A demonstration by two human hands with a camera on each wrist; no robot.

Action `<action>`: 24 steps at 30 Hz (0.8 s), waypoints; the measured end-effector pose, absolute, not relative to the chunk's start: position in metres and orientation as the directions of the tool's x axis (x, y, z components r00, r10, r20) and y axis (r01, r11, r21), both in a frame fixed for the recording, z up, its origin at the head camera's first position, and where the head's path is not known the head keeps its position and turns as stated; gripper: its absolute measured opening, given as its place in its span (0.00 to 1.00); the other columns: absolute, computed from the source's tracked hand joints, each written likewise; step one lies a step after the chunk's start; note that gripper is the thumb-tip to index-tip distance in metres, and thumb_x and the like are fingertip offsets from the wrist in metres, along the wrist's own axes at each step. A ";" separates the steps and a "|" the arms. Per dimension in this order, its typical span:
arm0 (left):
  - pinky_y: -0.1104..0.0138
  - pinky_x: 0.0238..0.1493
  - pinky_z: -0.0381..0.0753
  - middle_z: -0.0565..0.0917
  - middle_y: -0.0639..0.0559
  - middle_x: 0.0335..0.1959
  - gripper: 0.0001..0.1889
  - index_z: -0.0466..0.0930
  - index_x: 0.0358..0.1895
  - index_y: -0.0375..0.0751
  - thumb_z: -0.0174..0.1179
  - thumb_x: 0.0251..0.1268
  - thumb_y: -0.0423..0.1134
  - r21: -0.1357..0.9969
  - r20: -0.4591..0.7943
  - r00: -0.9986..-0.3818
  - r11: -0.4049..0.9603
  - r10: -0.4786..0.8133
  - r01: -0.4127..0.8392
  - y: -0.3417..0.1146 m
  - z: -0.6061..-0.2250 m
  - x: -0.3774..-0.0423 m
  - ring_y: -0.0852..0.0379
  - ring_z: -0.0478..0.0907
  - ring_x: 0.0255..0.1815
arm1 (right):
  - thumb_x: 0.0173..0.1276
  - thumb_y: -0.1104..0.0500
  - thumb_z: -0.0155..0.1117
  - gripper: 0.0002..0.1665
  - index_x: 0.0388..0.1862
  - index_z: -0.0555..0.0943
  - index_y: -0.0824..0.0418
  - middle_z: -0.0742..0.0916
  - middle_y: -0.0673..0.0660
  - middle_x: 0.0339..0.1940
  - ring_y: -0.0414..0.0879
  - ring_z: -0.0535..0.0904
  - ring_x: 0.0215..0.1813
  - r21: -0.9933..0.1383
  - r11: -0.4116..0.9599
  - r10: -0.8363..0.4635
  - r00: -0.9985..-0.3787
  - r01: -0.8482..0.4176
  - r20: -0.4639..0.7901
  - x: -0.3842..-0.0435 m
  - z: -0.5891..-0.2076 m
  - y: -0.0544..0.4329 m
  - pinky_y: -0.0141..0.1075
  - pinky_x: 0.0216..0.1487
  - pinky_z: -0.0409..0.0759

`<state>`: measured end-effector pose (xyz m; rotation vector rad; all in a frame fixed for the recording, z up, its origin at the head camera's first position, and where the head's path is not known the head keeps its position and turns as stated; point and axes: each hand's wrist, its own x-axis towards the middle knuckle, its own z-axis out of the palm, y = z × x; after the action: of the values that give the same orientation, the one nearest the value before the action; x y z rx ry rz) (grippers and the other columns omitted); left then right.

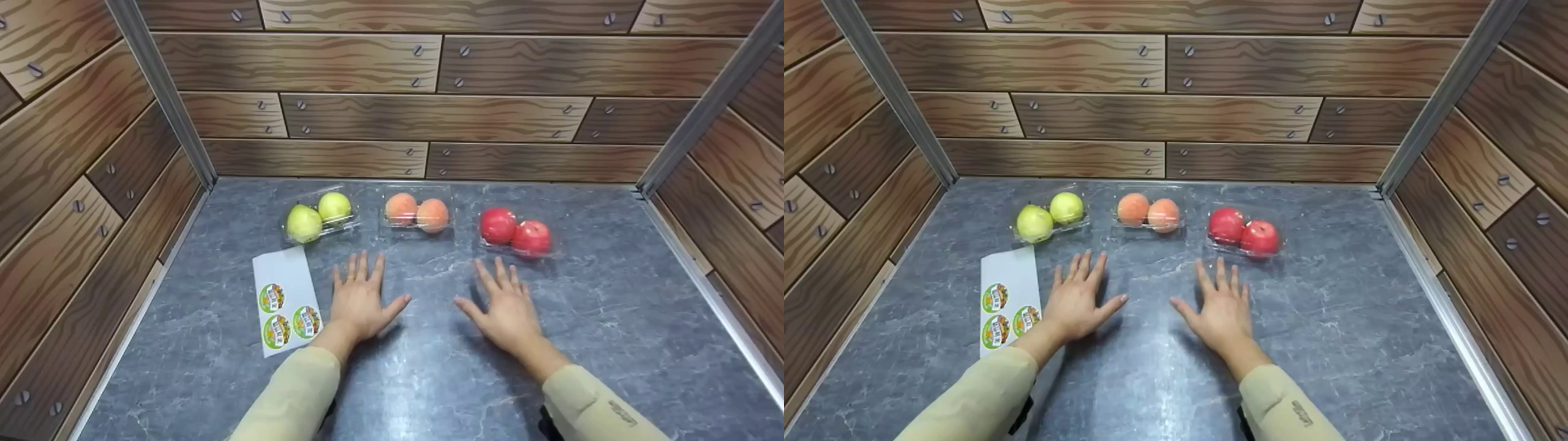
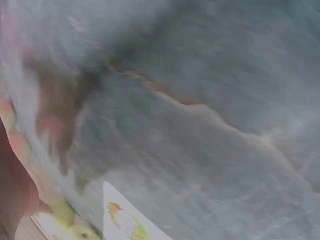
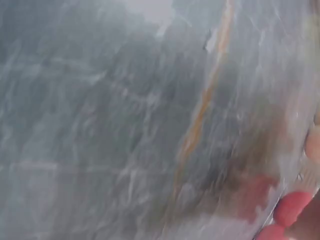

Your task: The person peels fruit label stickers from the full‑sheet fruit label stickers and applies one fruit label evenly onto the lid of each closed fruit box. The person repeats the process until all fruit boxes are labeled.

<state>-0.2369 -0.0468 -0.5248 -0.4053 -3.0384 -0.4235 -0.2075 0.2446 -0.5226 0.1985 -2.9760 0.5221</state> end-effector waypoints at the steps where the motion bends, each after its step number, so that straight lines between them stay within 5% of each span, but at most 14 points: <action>1: 0.33 0.81 0.46 0.54 0.32 0.85 0.53 0.51 0.87 0.44 0.49 0.71 0.77 0.297 0.097 -0.964 0.917 0.248 0.266 -0.044 -0.522 -0.239 0.32 0.49 0.85 | 0.74 0.24 0.56 0.56 0.88 0.57 0.54 0.56 0.72 0.86 0.75 0.50 0.84 -0.356 0.922 -0.102 -0.982 -0.154 0.161 -0.208 -0.521 0.249 0.70 0.79 0.51; 6: 0.40 0.81 0.55 0.60 0.31 0.83 0.51 0.55 0.85 0.37 0.57 0.72 0.69 0.498 0.167 -0.957 0.817 0.239 0.291 -0.029 -0.508 -0.246 0.33 0.57 0.83 | 0.75 0.41 0.68 0.45 0.81 0.68 0.63 0.71 0.69 0.80 0.69 0.67 0.79 -0.461 0.859 -0.026 -0.919 -0.221 0.393 -0.207 -0.513 0.275 0.64 0.78 0.63; 11: 0.45 0.81 0.60 0.61 0.33 0.82 0.49 0.57 0.84 0.32 0.61 0.72 0.62 0.679 0.209 -0.954 0.671 0.214 0.299 -0.007 -0.495 -0.252 0.33 0.60 0.82 | 0.71 0.52 0.73 0.35 0.73 0.77 0.65 0.84 0.71 0.66 0.72 0.82 0.63 -0.522 0.819 0.135 -0.804 -0.239 0.579 -0.212 -0.505 0.298 0.63 0.64 0.79; 17: 0.52 0.81 0.62 0.65 0.34 0.80 0.46 0.60 0.81 0.29 0.64 0.72 0.58 0.770 0.254 -0.953 0.561 0.166 0.303 0.026 -0.489 -0.262 0.38 0.64 0.81 | 0.76 0.46 0.68 0.37 0.76 0.74 0.64 0.82 0.70 0.69 0.71 0.78 0.68 -0.640 0.766 0.324 -0.818 -0.068 0.475 -0.222 -0.494 0.321 0.62 0.70 0.73; 24: 0.55 0.78 0.67 0.70 0.35 0.78 0.44 0.63 0.80 0.29 0.66 0.71 0.54 0.831 0.269 -0.953 0.466 0.138 0.302 0.066 -0.489 -0.272 0.40 0.69 0.78 | 0.78 0.41 0.65 0.46 0.81 0.65 0.68 0.75 0.72 0.76 0.72 0.69 0.76 -0.679 0.728 0.371 -0.890 0.101 0.266 -0.235 -0.491 0.346 0.62 0.77 0.65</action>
<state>-0.2716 0.0661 -0.4885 -0.3862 -2.5465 -1.4945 -0.2353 0.3462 -0.4908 -0.3635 -2.5459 0.9683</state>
